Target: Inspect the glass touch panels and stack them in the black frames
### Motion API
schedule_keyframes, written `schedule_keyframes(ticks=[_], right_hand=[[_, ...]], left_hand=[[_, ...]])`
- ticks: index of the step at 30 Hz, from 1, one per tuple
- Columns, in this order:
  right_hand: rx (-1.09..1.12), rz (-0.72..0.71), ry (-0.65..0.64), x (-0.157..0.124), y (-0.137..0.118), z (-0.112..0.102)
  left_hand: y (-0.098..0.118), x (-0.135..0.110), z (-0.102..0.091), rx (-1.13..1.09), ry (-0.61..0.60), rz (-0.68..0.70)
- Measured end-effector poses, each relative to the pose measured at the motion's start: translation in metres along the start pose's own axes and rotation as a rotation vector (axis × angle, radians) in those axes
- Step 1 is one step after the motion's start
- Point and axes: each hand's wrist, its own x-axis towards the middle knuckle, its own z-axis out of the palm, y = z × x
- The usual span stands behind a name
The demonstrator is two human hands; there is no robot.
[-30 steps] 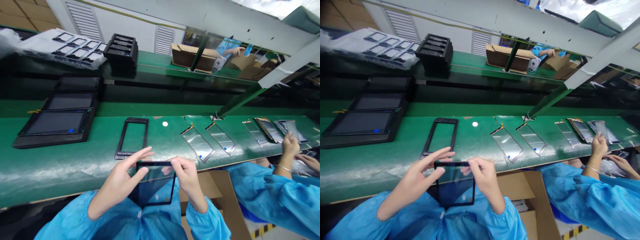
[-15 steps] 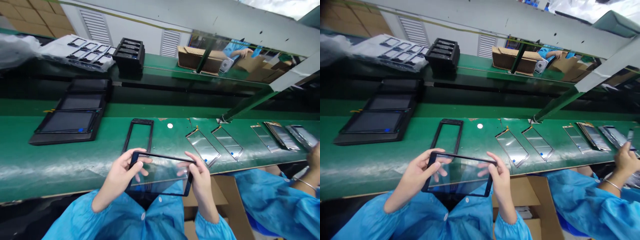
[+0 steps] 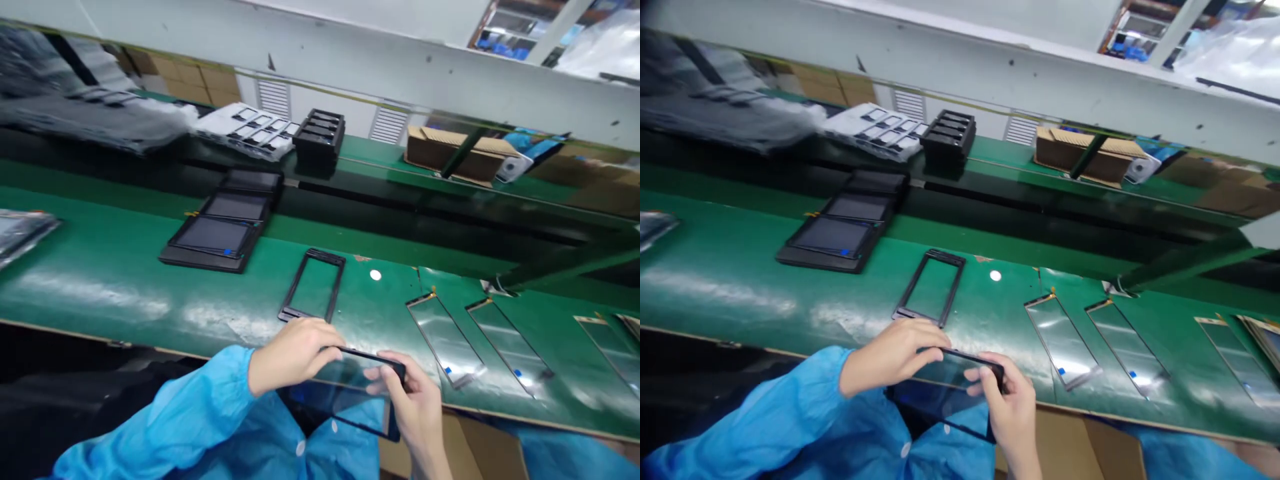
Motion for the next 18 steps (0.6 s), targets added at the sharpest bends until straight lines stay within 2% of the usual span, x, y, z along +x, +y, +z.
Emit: schedule_keyframes(ticks=[1,3,5,6,7,9,11,12,14,16,18], right_hand=[[0.025,0.013,0.010,0.005,0.002,0.001],[0.112,0.039,0.053,0.018,0.005,0.007],[0.250,0.061,0.122,0.032,0.007,0.019],[0.327,0.071,0.148,0.039,0.009,0.028],[0.399,0.080,0.159,0.045,0.010,0.039],[0.506,0.103,0.110,0.054,0.012,0.063],[0.552,0.113,0.008,0.060,0.014,0.086],[0.555,0.105,-0.045,0.062,0.015,0.094],[0.518,0.046,-0.107,0.065,0.017,0.098],[0.424,-0.056,-0.082,0.067,0.020,0.088],[0.277,-0.135,-0.011,0.068,0.025,0.068]], left_hand=[[0.000,-0.004,-0.005,0.000,0.067,-0.027],[-0.001,-0.013,-0.013,-0.040,0.332,-0.136],[-0.005,-0.023,-0.014,-0.237,0.638,-0.266],[-0.007,-0.027,-0.011,-0.407,0.730,-0.310],[-0.009,-0.030,-0.006,-0.602,0.761,-0.336],[-0.015,-0.036,0.004,-0.930,0.707,-0.374],[-0.025,-0.039,0.006,-0.998,0.698,-0.433],[-0.032,-0.041,0.000,-0.918,0.748,-0.456],[-0.054,-0.043,-0.029,-0.553,0.869,-0.477],[-0.086,-0.042,-0.077,-0.018,0.910,-0.509],[-0.124,-0.035,-0.130,0.156,0.896,-0.557]])
